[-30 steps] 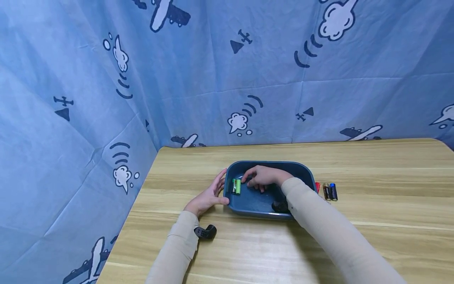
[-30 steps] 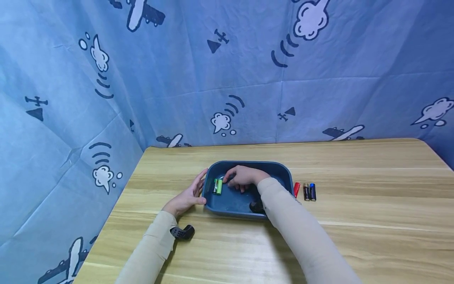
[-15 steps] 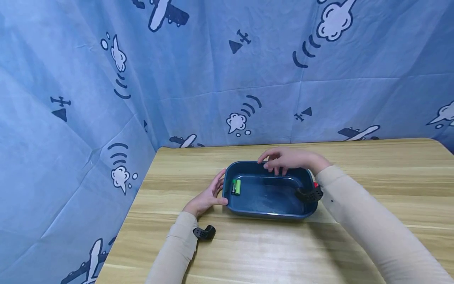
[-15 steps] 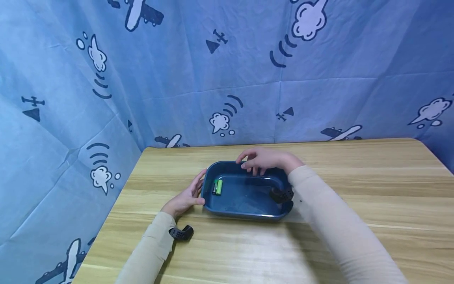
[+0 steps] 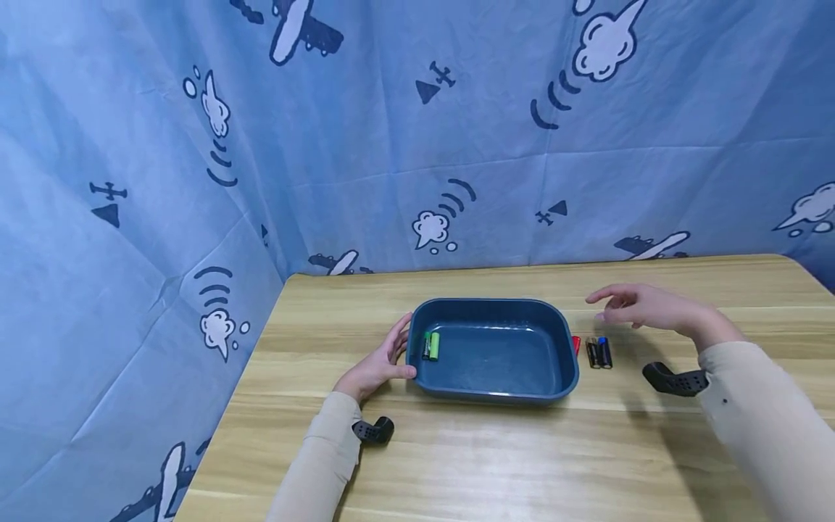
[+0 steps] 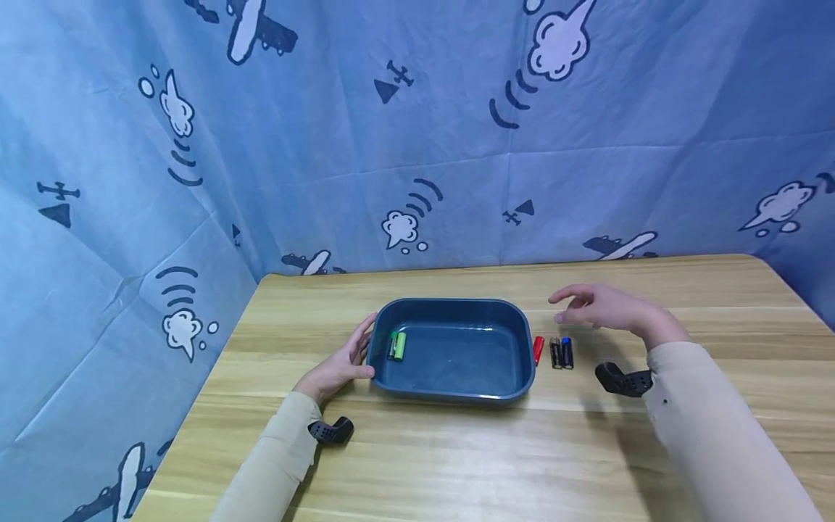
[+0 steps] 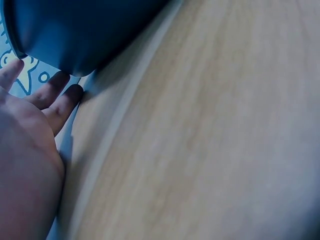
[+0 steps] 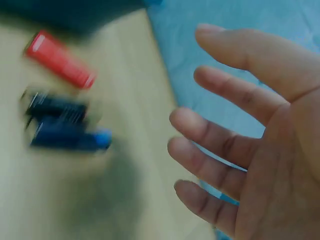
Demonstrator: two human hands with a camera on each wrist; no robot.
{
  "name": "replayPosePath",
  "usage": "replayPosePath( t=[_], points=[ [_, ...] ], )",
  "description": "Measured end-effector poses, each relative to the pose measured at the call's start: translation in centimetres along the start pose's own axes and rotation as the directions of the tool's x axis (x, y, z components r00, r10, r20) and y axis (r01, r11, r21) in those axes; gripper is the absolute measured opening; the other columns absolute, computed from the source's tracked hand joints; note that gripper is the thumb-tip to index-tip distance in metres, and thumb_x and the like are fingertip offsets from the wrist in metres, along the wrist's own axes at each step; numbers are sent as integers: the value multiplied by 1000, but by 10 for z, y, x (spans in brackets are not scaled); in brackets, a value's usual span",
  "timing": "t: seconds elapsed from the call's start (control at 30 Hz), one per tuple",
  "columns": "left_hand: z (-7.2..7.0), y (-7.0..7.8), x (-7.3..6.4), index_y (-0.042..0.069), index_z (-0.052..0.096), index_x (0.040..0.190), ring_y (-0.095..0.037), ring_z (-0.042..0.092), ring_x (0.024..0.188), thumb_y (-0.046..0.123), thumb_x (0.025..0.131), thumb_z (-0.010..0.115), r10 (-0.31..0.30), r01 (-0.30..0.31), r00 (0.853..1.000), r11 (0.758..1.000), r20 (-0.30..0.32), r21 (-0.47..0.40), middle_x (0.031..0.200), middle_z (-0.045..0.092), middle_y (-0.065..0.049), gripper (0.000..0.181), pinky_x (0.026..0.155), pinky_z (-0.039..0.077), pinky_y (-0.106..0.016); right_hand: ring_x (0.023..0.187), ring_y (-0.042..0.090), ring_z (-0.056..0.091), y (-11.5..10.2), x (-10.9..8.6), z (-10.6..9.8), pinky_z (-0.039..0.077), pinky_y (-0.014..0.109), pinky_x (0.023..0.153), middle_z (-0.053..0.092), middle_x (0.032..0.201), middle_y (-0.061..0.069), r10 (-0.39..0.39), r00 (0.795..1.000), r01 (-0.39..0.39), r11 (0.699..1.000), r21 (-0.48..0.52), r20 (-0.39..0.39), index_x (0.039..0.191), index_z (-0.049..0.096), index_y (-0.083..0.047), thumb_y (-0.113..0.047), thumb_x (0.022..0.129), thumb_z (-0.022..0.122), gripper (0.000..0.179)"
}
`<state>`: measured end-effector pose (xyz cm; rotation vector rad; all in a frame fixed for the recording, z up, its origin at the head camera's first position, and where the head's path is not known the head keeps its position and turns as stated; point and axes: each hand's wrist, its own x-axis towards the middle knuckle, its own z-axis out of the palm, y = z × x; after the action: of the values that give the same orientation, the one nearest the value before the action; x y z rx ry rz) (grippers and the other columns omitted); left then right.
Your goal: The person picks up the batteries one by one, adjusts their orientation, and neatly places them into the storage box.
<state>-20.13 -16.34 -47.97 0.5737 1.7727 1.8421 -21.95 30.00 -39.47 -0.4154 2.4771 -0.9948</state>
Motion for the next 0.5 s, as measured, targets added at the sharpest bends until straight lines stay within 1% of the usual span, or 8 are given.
replayPosePath(
  t=[0.1,0.17,0.23,0.3,0.4,0.5],
  points=[
    [0,0,0,24,4,149,-25,12,139,23,78,76,-19,19,1000,1000,-8,18,153,13,-10,101,111,4,-44,90,19,52,22,-8,6,44,33,74,57,101,10,12,1000,-11,1000,19,-9,130,45,0,-27,88,64,54],
    [0,-1,1,25,4,149,-25,12,138,20,80,74,-25,26,1000,999,-7,29,152,14,-10,99,111,4,-45,90,19,51,31,-12,11,43,30,75,57,100,11,2,1000,-2,1000,31,-13,129,45,3,-24,86,65,55],
    [0,-2,0,26,4,149,-24,13,138,18,81,73,-30,31,1000,999,-7,38,152,14,-9,97,111,5,-45,94,21,51,38,-15,16,43,29,75,56,104,14,-13,1000,14,999,35,-20,127,45,5,-22,85,67,55],
    [0,-3,-1,27,4,149,-25,14,138,16,82,71,-30,30,1000,999,-9,39,152,15,-9,95,111,5,-46,100,27,51,42,-16,21,44,31,77,55,110,19,-31,999,32,999,29,-34,126,46,6,-21,84,68,54],
    [1,-2,-2,31,6,149,-23,14,138,17,83,71,-36,37,999,998,-24,41,152,16,-7,94,111,6,-46,108,41,48,45,-17,26,44,40,83,51,118,28,-67,996,69,997,29,-56,125,46,7,-19,83,69,54],
    [2,-1,-2,32,6,148,-22,13,138,17,82,72,-45,46,999,998,-27,42,152,14,-7,95,111,6,-45,113,50,41,48,-16,30,38,56,89,47,123,33,-108,992,111,993,48,-69,124,46,9,-15,80,71,56]
  ],
)
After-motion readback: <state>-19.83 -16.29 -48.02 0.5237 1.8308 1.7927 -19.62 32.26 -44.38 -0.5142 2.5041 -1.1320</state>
